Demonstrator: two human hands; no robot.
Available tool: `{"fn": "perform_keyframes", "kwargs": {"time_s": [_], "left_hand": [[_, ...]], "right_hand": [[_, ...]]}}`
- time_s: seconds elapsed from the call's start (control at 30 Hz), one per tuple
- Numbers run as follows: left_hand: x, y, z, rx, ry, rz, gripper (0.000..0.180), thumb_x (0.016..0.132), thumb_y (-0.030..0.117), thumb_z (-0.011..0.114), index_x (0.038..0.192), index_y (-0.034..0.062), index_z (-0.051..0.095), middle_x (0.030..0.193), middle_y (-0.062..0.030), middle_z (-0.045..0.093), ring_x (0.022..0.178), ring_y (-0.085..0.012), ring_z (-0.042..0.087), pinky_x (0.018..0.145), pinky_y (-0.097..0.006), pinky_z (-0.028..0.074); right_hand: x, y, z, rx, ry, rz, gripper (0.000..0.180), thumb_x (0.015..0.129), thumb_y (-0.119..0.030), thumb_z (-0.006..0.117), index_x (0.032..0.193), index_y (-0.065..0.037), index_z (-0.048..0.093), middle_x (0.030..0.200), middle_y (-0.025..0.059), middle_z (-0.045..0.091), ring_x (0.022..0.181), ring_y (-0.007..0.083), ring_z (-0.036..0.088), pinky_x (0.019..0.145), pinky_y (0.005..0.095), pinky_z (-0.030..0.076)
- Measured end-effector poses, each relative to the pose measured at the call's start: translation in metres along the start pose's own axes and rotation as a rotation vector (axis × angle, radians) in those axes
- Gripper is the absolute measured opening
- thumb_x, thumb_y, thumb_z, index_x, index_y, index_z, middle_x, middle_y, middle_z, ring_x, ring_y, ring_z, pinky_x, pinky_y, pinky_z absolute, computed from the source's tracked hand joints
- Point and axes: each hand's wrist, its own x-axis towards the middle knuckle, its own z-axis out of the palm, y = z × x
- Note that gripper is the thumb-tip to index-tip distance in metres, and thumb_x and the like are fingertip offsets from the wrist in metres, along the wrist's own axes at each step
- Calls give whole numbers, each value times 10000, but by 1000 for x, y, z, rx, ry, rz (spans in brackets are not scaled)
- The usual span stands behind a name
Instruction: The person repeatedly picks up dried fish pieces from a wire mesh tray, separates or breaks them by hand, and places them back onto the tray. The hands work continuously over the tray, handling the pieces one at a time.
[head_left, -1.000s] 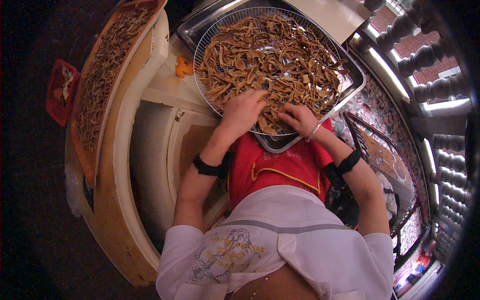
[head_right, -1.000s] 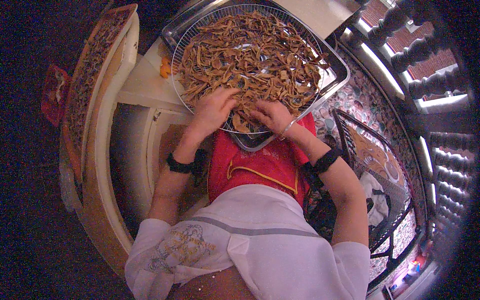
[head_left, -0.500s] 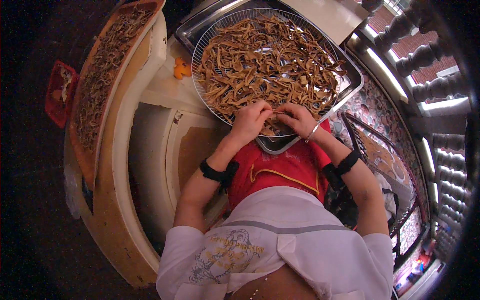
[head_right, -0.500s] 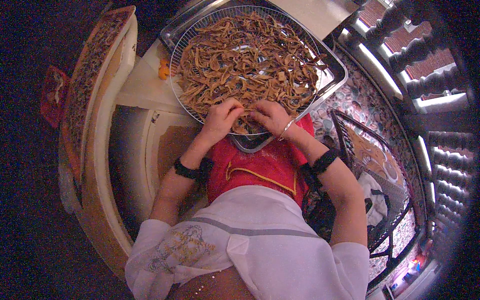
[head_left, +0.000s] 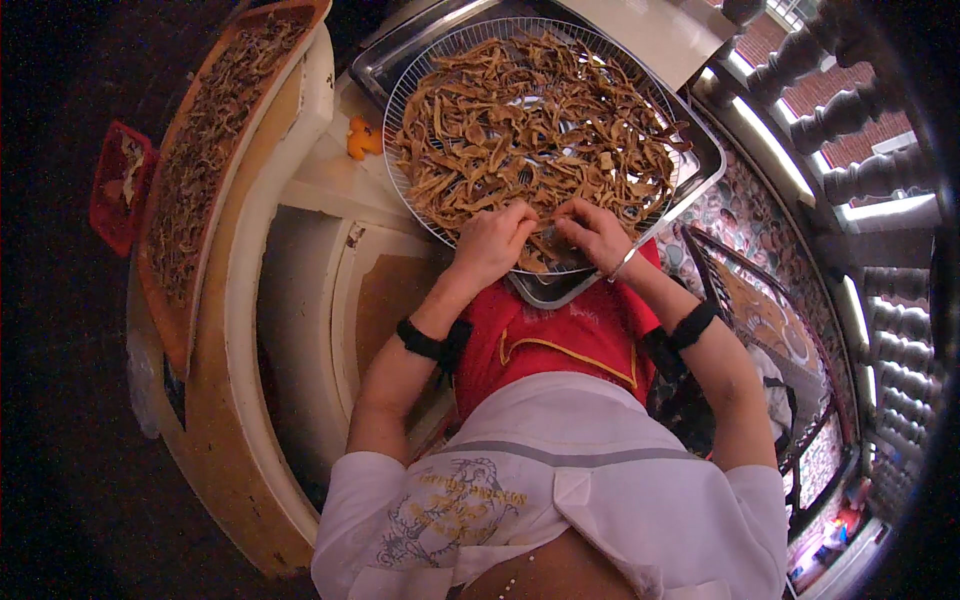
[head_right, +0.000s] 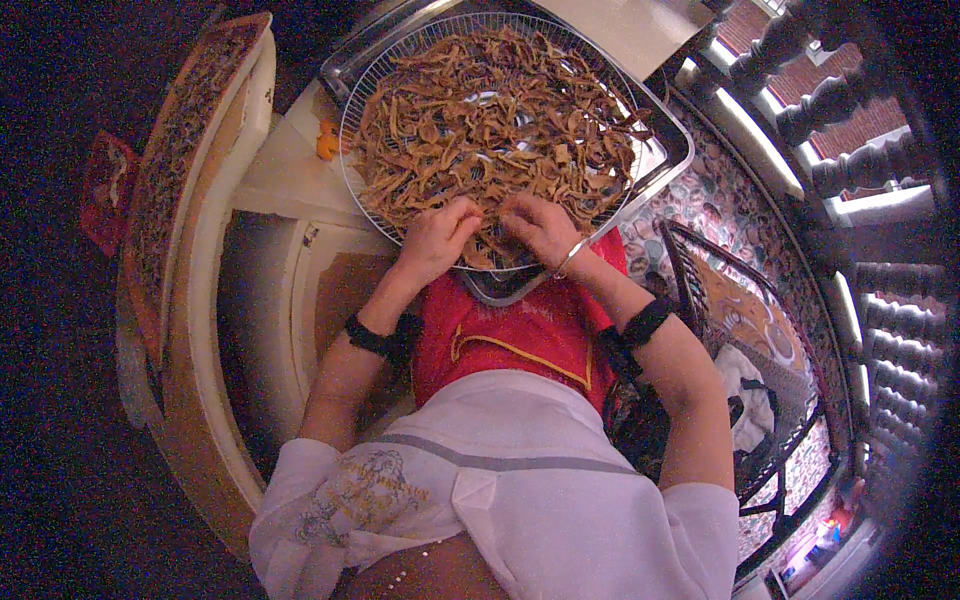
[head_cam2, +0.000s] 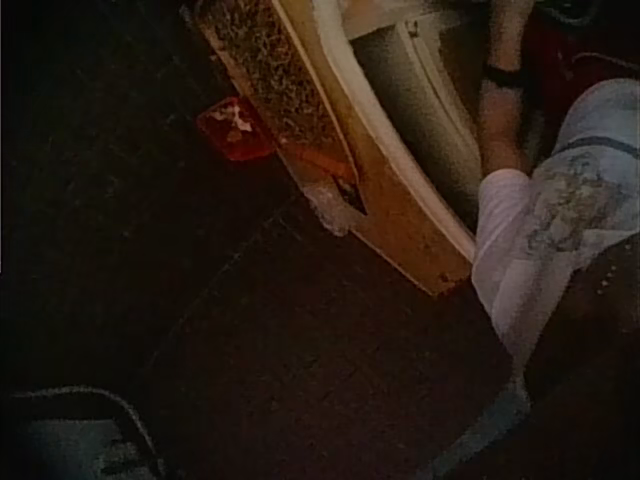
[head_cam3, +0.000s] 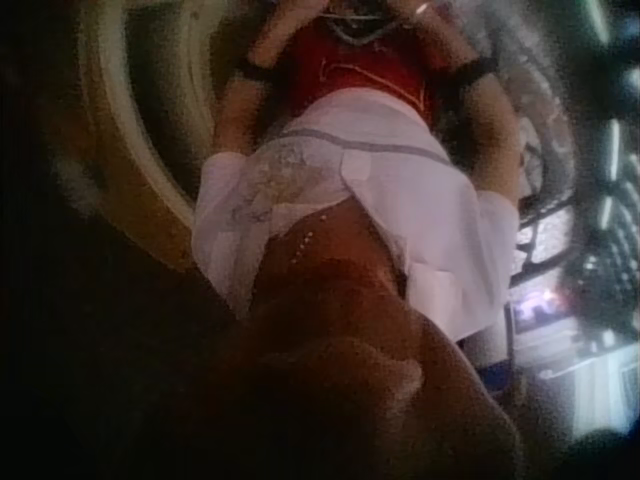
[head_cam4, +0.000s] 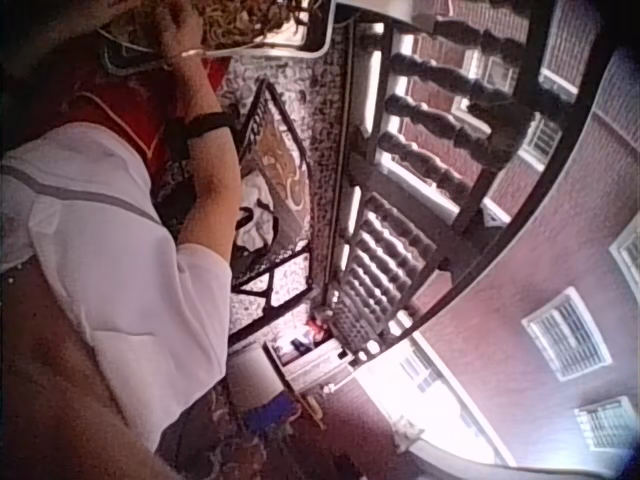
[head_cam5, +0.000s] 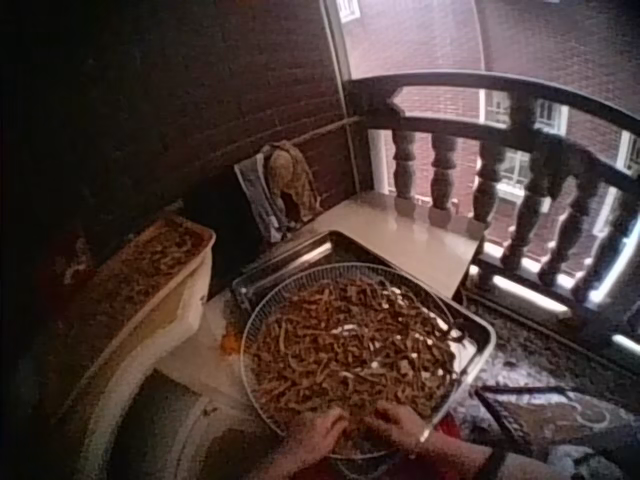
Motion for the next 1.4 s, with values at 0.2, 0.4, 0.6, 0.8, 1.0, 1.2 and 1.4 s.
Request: {"fn": "perform_keyframes", "kwargs": {"time_s": [0.2, 0.4, 0.6, 0.8, 1.0, 1.2, 1.4], "left_hand": [[1, 3, 1, -3, 84, 14, 136, 839, 174, 581, 892, 49, 594, 816, -131, 623, 785, -319, 605, 677, -393, 468], [1, -6, 7, -3, 161, 264, 111, 811, 134, 605, 867, 38, 594, 833, -128, 605, 834, -311, 581, 723, -387, 452], [1, -1, 7, 90, 198, 238, 138, 801, 157, 621, 876, 42, 607, 794, -112, 597, 800, -310, 576, 718, -384, 450], [1, -5, 9, 117, 153, 238, 173, 780, 193, 640, 883, 57, 617, 828, -110, 624, 798, -298, 593, 724, -392, 448], [-2, -10, 7, 79, 12, 328, 159, 769, 189, 644, 876, 74, 619, 829, -93, 634, 791, -277, 603, 729, -390, 445], [-2, -9, 7, 57, 86, 244, 145, 756, 187, 654, 844, 80, 609, 772, -84, 622, 761, -276, 600, 704, -388, 432], [-1, -3, 2, 93, -87, 260, 176, 748, 153, 646, 901, 81, 599, 782, -84, 622, 773, -285, 600, 727, -393, 443]], "right_hand": [[0, 5, -3, 146, -1, 79, 350, 909, -309, 480, 960, 27, 566, 818, 141, 592, 771, 216, 561, 713, 344, 440], [1, 4, -4, 32, -16, 105, 396, 915, -347, 466, 935, 39, 551, 782, 149, 582, 731, 240, 547, 694, 347, 428], [4, 10, 8, 47, 328, -90, 271, 896, -252, 503, 898, 7, 583, 920, 140, 601, 893, 285, 574, 784, 361, 436], [2, 12, -1, -220, 197, -203, 93, 758, -15, 535, 841, -25, 575, 863, 104, 557, 837, 248, 561, 756, 320, 452], [-1, 12, 4, -427, 2, -278, 178, 709, -71, 580, 882, -73, 620, 891, 134, 550, 892, 334, 556, 773, 412, 461], [-3, 2, 5, -471, -51, -294, 264, 723, -223, 639, 949, -87, 635, 907, 137, 545, 879, 329, 557, 748, 416, 467], [0, 1, 4, -550, -114, -316, 267, 731, -273, 634, 913, -79, 632, 898, 128, 546, 892, 324, 544, 750, 417, 461]]}}
